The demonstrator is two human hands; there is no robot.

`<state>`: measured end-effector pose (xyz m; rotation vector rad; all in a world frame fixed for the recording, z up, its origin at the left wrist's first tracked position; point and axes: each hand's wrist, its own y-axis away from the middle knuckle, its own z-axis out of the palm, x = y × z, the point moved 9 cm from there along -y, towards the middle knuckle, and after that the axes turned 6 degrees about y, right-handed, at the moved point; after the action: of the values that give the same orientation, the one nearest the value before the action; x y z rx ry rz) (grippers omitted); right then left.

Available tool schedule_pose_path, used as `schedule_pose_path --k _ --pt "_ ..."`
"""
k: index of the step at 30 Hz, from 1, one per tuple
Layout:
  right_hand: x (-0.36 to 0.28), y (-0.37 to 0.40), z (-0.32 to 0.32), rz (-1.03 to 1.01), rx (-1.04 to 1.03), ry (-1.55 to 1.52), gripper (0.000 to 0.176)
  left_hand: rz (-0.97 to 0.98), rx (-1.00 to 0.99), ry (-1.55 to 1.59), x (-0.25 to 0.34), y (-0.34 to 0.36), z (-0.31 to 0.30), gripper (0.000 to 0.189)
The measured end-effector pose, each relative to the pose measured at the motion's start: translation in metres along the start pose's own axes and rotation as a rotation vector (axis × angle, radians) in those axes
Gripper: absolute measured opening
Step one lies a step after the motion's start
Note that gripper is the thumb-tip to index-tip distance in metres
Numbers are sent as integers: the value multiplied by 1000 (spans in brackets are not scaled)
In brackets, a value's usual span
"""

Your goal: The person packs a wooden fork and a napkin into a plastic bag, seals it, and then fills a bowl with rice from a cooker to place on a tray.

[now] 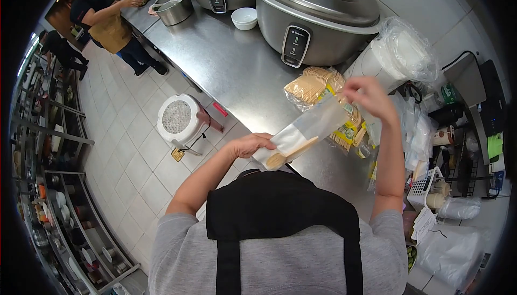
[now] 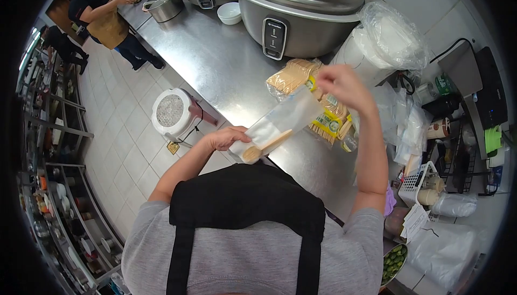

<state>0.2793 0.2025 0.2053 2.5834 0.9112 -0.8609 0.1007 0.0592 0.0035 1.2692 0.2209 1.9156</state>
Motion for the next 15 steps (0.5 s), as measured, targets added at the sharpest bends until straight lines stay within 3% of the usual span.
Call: schedule_pose_path --k 1,3,5,7,8,9,10,11,13,14,15 --pt "11 3 -3 -4 -2 4 12 7 54 104 -3 2 -3 41" --pt "50 14 -37 -2 509 -477 18 85 -21 205 6 12 10 43" --pt "54 10 27 31 374 -747 34 165 -100 301 15 15 21 45" --pt "27 5 117 143 -38 -1073 54 283 -300 492 28 17 36 48" --pt "17 3 146 154 -136 -1158 68 287 -301 491 28 15 34 48" --pt "-5 0 150 193 -99 -1225 53 303 -309 491 26 12 32 50" --pt "-8 -8 157 193 -105 -1224 53 317 -316 493 23 11 30 52" --pt "1 -20 154 195 12 -1250 42 321 -311 499 18 7 25 52" --pt "-1 -32 133 179 182 -1224 12 329 -158 479 13 3 8 51" --pt "-8 -36 127 173 170 -1222 12 339 -151 482 14 2 5 51" --pt "-27 -38 105 25 244 -1077 11 427 -68 385 28 9 4 51"
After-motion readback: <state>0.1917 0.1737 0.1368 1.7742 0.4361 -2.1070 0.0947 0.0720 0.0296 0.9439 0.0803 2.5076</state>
